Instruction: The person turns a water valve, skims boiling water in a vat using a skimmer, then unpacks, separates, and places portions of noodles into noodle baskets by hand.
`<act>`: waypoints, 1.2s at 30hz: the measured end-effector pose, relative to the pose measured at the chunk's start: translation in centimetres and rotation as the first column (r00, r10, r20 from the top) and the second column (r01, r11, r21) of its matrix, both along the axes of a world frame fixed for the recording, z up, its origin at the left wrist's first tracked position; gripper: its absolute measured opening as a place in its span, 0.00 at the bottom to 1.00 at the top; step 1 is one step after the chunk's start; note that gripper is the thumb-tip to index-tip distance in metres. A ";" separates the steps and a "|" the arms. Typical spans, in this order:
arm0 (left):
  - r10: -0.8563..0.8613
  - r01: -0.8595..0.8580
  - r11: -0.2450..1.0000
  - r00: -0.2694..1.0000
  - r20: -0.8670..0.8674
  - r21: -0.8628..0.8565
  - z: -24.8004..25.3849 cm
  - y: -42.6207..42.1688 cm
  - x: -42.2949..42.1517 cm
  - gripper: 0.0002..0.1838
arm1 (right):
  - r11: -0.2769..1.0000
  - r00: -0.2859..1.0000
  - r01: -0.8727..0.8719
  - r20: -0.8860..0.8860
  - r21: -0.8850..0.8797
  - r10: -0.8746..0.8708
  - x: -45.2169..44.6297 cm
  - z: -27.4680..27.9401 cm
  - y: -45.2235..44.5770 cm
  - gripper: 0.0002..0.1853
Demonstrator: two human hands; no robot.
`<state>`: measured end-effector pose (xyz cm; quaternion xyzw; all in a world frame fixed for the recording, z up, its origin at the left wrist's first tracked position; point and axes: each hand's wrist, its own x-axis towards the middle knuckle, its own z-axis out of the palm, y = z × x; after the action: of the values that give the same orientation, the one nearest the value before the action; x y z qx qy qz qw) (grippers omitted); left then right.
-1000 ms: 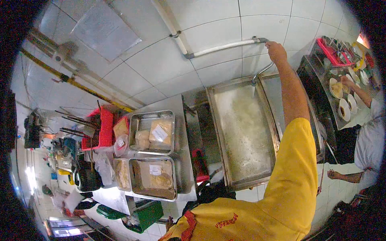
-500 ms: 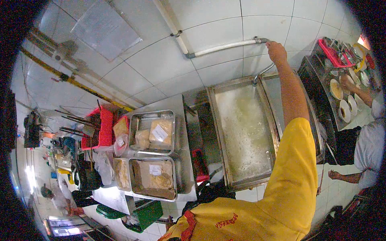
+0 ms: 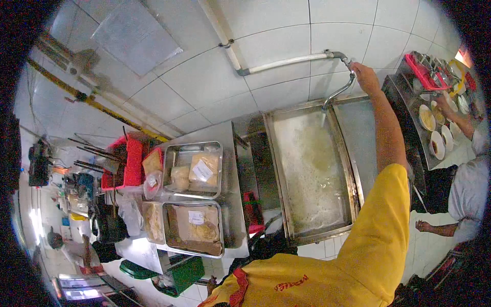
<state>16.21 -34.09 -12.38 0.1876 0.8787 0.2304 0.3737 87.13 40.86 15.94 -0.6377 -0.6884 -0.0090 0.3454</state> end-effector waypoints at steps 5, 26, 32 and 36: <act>0.223 -0.244 0.969 0.931 0.289 0.040 -0.5 -0.7 -1.8 0.19 | 0.997 0.999 -0.027 0.021 -0.068 0.029 0.7 -0.1 1.2 0.10; -0.232 0.225 0.973 0.959 -0.166 -0.060 1.4 1.1 -0.7 0.17 | 0.984 0.983 -0.126 0.119 -0.124 0.141 1.8 0.5 2.5 0.15; -0.234 0.219 0.970 0.958 -0.164 -0.102 1.9 -0.3 -0.6 0.17 | 0.972 0.989 -0.131 0.043 -0.193 0.142 1.9 0.3 5.2 0.14; -0.480 0.442 0.875 0.840 -0.252 -0.196 1.2 -2.6 -0.4 0.17 | 0.947 0.982 -0.180 0.004 -0.266 0.188 2.0 4.4 3.0 0.14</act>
<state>15.81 -36.69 -11.17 0.4010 0.8660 0.0454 0.2953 89.10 43.89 20.39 -0.6110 -0.7448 0.1060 0.2462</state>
